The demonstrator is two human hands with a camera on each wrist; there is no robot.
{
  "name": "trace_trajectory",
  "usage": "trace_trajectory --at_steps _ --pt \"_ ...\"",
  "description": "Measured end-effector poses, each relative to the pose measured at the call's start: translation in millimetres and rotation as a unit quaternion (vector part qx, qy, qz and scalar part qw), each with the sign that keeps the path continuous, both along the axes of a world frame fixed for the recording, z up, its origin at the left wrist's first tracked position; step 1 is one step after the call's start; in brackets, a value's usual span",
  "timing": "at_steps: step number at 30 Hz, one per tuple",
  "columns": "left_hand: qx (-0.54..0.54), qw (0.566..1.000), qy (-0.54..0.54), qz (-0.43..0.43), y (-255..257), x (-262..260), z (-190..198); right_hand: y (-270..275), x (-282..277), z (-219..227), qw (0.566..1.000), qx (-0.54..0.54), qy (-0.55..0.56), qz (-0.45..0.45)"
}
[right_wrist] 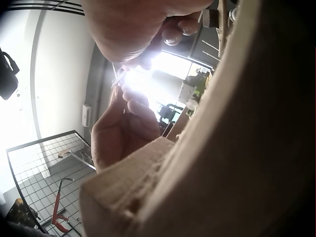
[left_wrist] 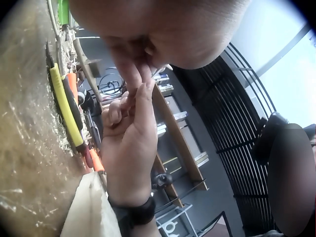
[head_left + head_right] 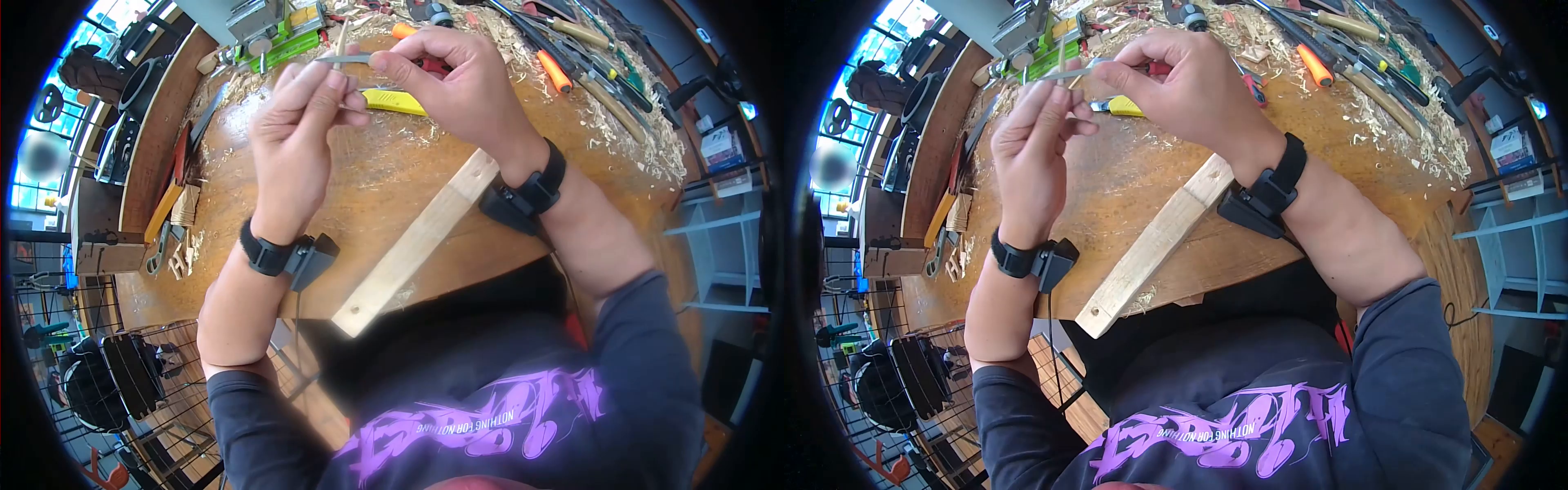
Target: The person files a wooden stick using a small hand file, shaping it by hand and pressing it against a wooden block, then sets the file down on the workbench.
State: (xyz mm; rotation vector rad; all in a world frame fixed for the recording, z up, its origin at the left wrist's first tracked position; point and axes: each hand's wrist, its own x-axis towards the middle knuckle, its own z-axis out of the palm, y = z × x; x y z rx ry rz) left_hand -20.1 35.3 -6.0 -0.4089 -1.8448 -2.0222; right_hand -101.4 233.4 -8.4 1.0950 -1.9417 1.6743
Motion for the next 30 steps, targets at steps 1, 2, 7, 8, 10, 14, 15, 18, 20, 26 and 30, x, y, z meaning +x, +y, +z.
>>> trace_trajectory --at_steps 1,2,7,8,10,14,15,18,20,26,30 --pt "-0.008 1.000 -0.015 -0.005 1 0 -2 -1 3 2 1.000 0.013 0.000 -0.014" --pt "-0.006 1.000 -0.016 -0.003 -1 0 -3 -3 5 2 0.999 0.025 -0.003 -0.028" --pt "-0.021 0.999 0.020 0.024 -3 3 7 1 -1 -2 1.000 0.012 -0.008 -0.022" --pt "-0.021 0.999 0.023 0.023 -2 2 5 2 -2 -2 1.000 0.006 -0.010 -0.015" --pt "-0.042 0.999 0.017 -0.008 0 1 -3 -1 2 3 1.000 0.014 -0.007 -0.022" --pt "-0.027 0.999 0.038 0.004 -4 1 -1 0 1 0 1.000 0.001 0.000 -0.020" --pt "-0.021 1.000 0.016 -0.006 -2 2 -1 1 1 1 1.000 -0.001 0.001 -0.023" --pt "-0.013 1.000 -0.004 -0.014 0 2 -5 1 4 4 0.999 0.018 0.004 -0.041" --pt "0.006 1.000 0.005 0.004 1 3 -3 -1 6 6 0.999 0.008 -0.010 -0.030" --pt "0.007 0.999 -0.028 -0.031 -2 3 -7 0 6 5 0.999 0.008 -0.014 -0.041" --pt "0.018 0.999 -0.003 -0.037 -9 0 -1 3 0 3 0.999 -0.007 -0.013 -0.030"
